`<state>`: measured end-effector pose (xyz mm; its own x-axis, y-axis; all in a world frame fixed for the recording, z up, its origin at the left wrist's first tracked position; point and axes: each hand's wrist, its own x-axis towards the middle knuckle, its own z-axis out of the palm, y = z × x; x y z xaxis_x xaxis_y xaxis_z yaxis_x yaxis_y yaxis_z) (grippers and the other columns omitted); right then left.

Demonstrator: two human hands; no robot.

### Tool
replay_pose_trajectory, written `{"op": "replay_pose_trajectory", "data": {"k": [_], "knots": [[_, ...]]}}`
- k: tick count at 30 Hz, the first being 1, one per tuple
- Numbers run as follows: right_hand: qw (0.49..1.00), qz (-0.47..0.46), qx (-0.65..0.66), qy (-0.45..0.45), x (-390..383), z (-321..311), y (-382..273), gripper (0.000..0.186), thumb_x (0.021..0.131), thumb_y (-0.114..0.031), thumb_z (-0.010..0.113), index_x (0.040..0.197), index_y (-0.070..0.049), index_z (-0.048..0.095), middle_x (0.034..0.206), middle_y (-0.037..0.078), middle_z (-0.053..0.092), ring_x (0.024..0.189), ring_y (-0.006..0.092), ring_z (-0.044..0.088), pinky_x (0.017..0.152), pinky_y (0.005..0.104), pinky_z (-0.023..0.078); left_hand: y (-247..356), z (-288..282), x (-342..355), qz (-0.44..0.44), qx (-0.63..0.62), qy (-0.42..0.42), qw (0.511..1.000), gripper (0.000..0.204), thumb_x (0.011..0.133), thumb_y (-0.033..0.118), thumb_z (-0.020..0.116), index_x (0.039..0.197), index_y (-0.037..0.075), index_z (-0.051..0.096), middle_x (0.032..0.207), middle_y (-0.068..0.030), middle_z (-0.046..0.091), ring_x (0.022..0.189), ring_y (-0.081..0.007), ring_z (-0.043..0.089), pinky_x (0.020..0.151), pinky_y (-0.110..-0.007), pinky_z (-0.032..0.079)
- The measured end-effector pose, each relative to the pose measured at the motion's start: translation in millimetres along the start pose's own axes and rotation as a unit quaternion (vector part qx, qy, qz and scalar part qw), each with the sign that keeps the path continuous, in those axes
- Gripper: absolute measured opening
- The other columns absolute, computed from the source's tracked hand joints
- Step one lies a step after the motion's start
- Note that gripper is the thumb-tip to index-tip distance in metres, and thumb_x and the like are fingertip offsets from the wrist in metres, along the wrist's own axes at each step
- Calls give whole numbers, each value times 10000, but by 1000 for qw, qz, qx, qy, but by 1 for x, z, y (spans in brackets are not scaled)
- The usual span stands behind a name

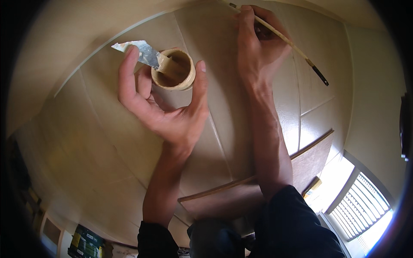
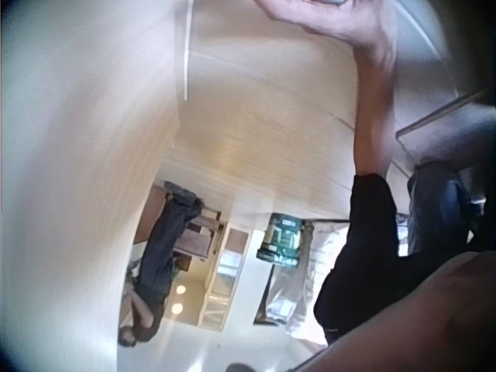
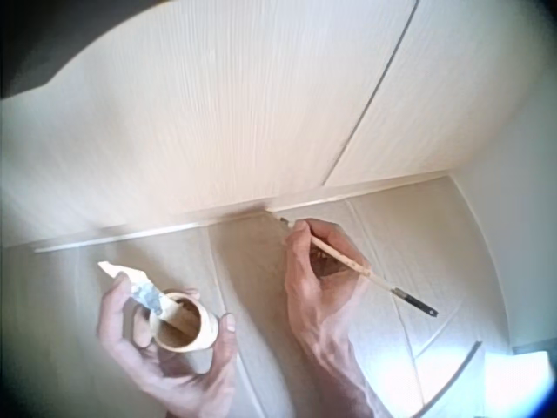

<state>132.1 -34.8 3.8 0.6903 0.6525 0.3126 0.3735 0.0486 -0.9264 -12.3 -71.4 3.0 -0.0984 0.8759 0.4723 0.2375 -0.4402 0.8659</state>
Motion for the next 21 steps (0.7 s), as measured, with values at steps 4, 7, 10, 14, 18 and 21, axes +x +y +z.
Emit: {"op": "replay_pose_trajectory", "data": {"k": [4, 7, 10, 14, 18, 21], "knots": [[998, -45, 0, -45, -5, 4, -4, 173, 903, -153, 741, 933, 17, 758, 762, 96, 741, 648, 150, 686, 608, 289, 526, 1, -2, 0, -2, 2, -11, 1000, 957, 778, -119, 825, 1519, 51, 242, 1209, -215, 607, 1102, -258, 635, 944, -351, 543], [992, -65, -24, -104, -10, 10, -8, 171, 902, -159, 751, 953, 3, 769, 797, 110, 759, 668, 175, 712, 619, 296, 544, 0, -2, 0, 1, 1, -12, 1000, 959, 783, -118, 821, 1522, 51, 234, 1208, -217, 608, 1109, -259, 630, 953, -352, 537], [990, -50, 16, -134, -16, 18, -10, 168, 906, -165, 756, 954, -5, 773, 812, 124, 762, 674, 192, 722, 624, 306, 558, -5, 3, 0, 8, -38, 30, 999, 918, 732, -64, 859, 1462, -50, 302, 1497, -224, 390, 1003, -253, 639, 861, -341, 522], [984, -77, 20, -160, -17, 25, -14, 169, 913, -165, 754, 946, 0, 772, 810, 122, 761, 677, 208, 729, 626, 314, 564, -7, 4, -2, 4, -46, 36, 998, 899, 741, -48, 858, 1454, -48, 308, 1492, -232, 408, 1021, -260, 639, 870, -343, 513], [981, -30, 8, -194, -19, 25, -21, 193, 965, -147, 714, 997, 39, 756, 806, 120, 748, 687, 148, 670, 612, 294, 536, -7, 4, -3, 3, -41, 38, 998, 893, 746, -44, 856, 1453, -45, 310, 1490, -233, 413, 1046, -268, 639, 888, -349, 506], [977, -9, -3, -212, -19, 25, -24, 210, 991, -139, 696, 1038, 59, 750, 823, 137, 753, 707, 121, 655, 609, 291, 534, -7, 4, -2, 4, -42, 37, 998, 890, 749, -40, 856, 1452, -46, 310, 1490, -236, 413, 1064, -275, 640, 890, -348, 505]]}}
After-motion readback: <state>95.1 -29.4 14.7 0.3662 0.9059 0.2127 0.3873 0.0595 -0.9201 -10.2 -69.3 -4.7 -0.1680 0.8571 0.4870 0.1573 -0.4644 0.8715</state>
